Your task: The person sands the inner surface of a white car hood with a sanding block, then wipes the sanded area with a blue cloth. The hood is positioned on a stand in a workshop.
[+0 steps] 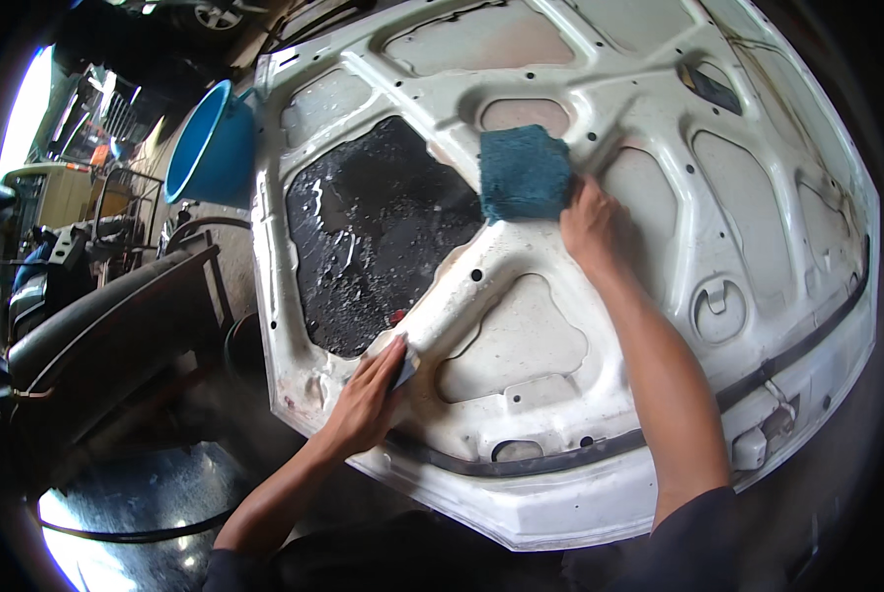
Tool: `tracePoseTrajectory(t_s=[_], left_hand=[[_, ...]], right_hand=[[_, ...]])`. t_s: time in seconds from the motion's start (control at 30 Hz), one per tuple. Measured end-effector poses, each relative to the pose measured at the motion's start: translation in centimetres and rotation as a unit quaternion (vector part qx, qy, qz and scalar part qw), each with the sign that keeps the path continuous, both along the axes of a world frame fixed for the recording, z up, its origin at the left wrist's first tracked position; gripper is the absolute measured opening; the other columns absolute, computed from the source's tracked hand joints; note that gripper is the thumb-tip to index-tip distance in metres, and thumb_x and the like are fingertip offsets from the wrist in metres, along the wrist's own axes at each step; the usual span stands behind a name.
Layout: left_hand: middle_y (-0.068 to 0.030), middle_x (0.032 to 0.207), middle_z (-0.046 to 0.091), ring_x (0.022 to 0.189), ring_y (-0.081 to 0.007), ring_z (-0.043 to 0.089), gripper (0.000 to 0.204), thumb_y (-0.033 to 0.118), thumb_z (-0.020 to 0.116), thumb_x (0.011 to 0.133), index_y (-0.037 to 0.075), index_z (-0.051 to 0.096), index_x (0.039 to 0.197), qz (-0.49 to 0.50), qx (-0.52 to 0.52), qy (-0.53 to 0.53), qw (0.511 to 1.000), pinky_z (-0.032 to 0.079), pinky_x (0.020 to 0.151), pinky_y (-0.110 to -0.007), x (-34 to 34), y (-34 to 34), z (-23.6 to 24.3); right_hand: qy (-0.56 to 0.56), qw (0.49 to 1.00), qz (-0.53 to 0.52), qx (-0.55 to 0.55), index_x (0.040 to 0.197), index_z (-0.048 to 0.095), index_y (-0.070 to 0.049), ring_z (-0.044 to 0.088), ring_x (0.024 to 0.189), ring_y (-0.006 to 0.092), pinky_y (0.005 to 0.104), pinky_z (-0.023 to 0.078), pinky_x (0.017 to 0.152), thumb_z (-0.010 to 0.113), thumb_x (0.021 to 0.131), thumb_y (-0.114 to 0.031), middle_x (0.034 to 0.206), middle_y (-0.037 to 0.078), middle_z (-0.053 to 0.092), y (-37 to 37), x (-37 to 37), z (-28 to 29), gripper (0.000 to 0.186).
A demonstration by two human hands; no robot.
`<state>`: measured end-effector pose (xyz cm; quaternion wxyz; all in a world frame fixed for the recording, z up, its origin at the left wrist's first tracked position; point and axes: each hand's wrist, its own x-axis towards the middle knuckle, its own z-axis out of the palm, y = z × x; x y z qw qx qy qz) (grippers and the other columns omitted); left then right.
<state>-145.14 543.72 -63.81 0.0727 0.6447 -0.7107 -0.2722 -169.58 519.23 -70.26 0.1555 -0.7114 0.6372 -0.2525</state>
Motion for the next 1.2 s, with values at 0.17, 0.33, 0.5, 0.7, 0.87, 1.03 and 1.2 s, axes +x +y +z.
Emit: tracePoseTrajectory(t_s=[0.17, 0.33, 0.5, 0.7, 0.87, 1.03, 1.2], left_hand=[[-0.0244, 0.142, 0.035, 0.127, -0.0385, 0.039, 0.062, -0.002, 0.048, 0.08, -0.006, 0.028, 0.14, -0.005, -0.049, 0.034, 0.998, 0.032, 0.104, -0.043, -0.1, -0.2, 1.2], [-0.0266, 0.139, 0.038, 0.129, -0.037, 0.038, 0.064, 0.001, 0.052, 0.08, -0.008, 0.029, 0.139, -0.008, 0.078, -0.035, 0.996, 0.034, 0.105, -0.04, 0.4, 0.2, 1.5], [-0.025, 0.136, 0.042, 0.115, -0.0404, 0.047, 0.056, 0.003, 0.049, 0.085, -0.007, 0.032, 0.138, -0.016, -0.062, 0.019, 0.998, 0.037, 0.1, -0.042, 0.5, 0.1, 0.6], [-0.0258, 0.135, 0.044, 0.116, -0.0397, 0.047, 0.056, -0.003, 0.05, 0.08, -0.007, 0.035, 0.135, 0.031, 0.054, 0.023, 0.998, 0.036, 0.1, -0.042, 0.5, -0.4, 1.9], [-0.0276, 0.133, 0.044, 0.114, -0.0404, 0.049, 0.058, -0.002, 0.052, 0.078, -0.009, 0.036, 0.133, 0.007, -0.044, 0.041, 0.998, 0.038, 0.099, -0.042, 0.1, -0.9, 1.3], [-0.0282, 0.13, 0.046, 0.111, -0.0413, 0.05, 0.054, 0.003, 0.052, 0.082, -0.009, 0.037, 0.133, 0.027, 0.039, 0.01, 0.999, 0.039, 0.097, -0.042, 0.6, -0.2, 1.5], [-0.0301, 0.127, 0.047, 0.107, -0.0415, 0.052, 0.048, 0.006, 0.051, 0.085, -0.011, 0.039, 0.128, 0.01, -0.054, 0.037, 0.998, 0.039, 0.096, -0.041, -0.5, -1.3, 2.2]], right_hand=[[0.038, 0.996, -0.001, -0.083, 0.106, 0.056, -0.002, 0.059, 0.086, 0.0448, 0.0503, 0.045, 0.079, 0.045, 0.082, -0.011, 0.087, 0.026, 0.063, 0.0, 0.3, -0.5, 0.028], [0.013, 1.0, -0.024, 0.012, 0.105, 0.058, -0.004, 0.059, 0.085, 0.0458, 0.0509, 0.045, 0.078, 0.042, 0.088, -0.014, 0.091, 0.027, 0.062, -0.1, 0.5, 0.1, 0.025], [-0.005, 1.0, 0.006, -0.013, 0.106, 0.056, -0.001, 0.058, 0.085, 0.0465, 0.0511, 0.045, 0.079, 0.042, 0.087, -0.012, 0.09, 0.028, 0.062, -0.1, 0.4, 0.5, 0.026], [0.012, 1.0, 0.006, 0.009, 0.11, 0.053, -0.001, 0.058, 0.086, 0.0458, 0.0519, 0.044, 0.081, 0.046, 0.085, -0.011, 0.091, 0.028, 0.062, -0.4, 0.0, -0.5, 0.027], [0.018, 1.0, 0.011, 0.011, 0.117, 0.049, -0.004, 0.057, 0.086, 0.0459, 0.0512, 0.044, 0.081, 0.047, 0.086, -0.013, 0.093, 0.028, 0.061, -0.3, 0.0, -1.0, 0.032], [0.047, 0.998, 0.027, -0.042, 0.111, 0.054, 0.0, 0.058, 0.088, 0.0451, 0.0491, 0.045, 0.08, 0.043, 0.088, -0.01, 0.093, 0.029, 0.061, -0.3, 0.2, -0.4, 0.028], [0.015, 0.999, -0.01, 0.047, 0.115, 0.051, 0.002, 0.058, 0.089, 0.0453, 0.0489, 0.045, 0.082, 0.044, 0.088, -0.012, 0.096, 0.029, 0.061, -0.2, 0.4, 0.1, 0.031]])
